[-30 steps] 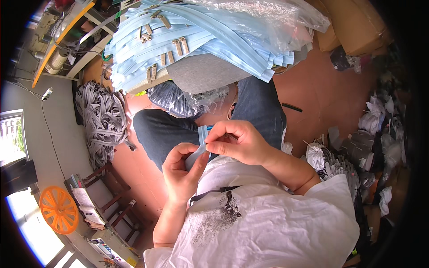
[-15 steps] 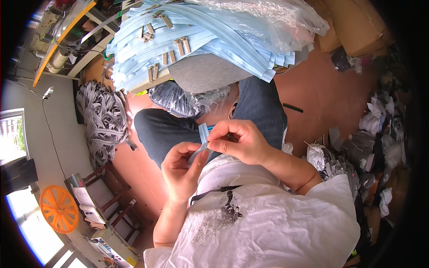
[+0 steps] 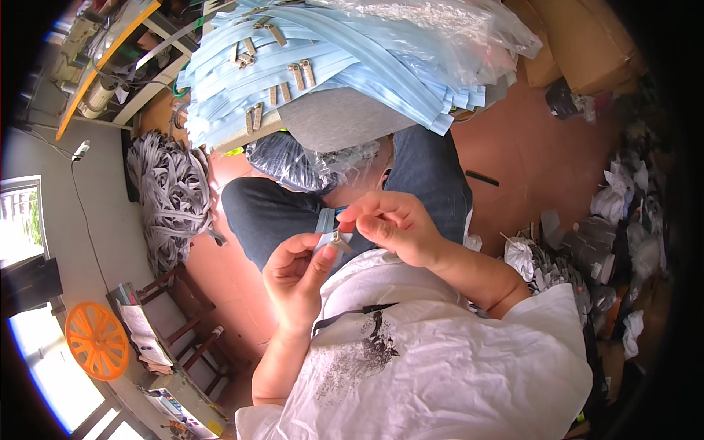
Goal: Manual assembly of zipper sliders onto zipper tape lengths in a workshop environment.
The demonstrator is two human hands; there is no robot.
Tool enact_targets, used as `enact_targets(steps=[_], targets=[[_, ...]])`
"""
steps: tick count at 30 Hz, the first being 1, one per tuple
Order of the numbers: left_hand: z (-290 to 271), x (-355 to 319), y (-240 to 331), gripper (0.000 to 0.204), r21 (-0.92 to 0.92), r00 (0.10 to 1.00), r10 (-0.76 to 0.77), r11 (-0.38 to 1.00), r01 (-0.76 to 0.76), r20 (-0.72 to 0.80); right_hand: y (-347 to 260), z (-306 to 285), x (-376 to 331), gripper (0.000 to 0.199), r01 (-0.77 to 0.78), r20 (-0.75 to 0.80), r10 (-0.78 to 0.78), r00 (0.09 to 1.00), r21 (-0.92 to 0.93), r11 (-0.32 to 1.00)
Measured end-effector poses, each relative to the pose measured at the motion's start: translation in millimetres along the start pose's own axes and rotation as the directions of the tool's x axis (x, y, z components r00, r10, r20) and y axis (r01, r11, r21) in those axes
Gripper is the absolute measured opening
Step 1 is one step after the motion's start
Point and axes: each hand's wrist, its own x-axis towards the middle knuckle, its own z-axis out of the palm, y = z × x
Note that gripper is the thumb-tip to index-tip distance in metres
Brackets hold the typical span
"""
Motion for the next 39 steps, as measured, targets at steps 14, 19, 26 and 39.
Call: enact_targets(steps=[14, 19, 26, 39], targets=[[1, 7, 4, 0.016, 0.105, 0.990, 0.134, 0.985, -0.138, 0.041, -1, 0, 4, 0.012, 0.368, 0.168, -0.333, 0.928, -0.567, 0.738], [-3, 13, 1, 0.012, 0.264, 0.947, 0.289, 0.911, -0.317, 0.138, -10, 8, 7, 0.012, 0.459, 0.239, -0.407, 0.882, -0.635, 0.621], [1, 9, 4, 0.007, 0.273, 0.970, 0.205, 0.933, -0.234, 0.131, -5, 16, 9, 0.018, 0.573, 0.348, -0.488, 0.800, -0.684, 0.451], [2, 3, 11, 0.007, 0.047, 0.978, 0.088, 0.994, -0.099, 0.189, -11, 16, 9, 0.016, 0.615, 0.490, -0.380, 0.785, -0.690, 0.382]])
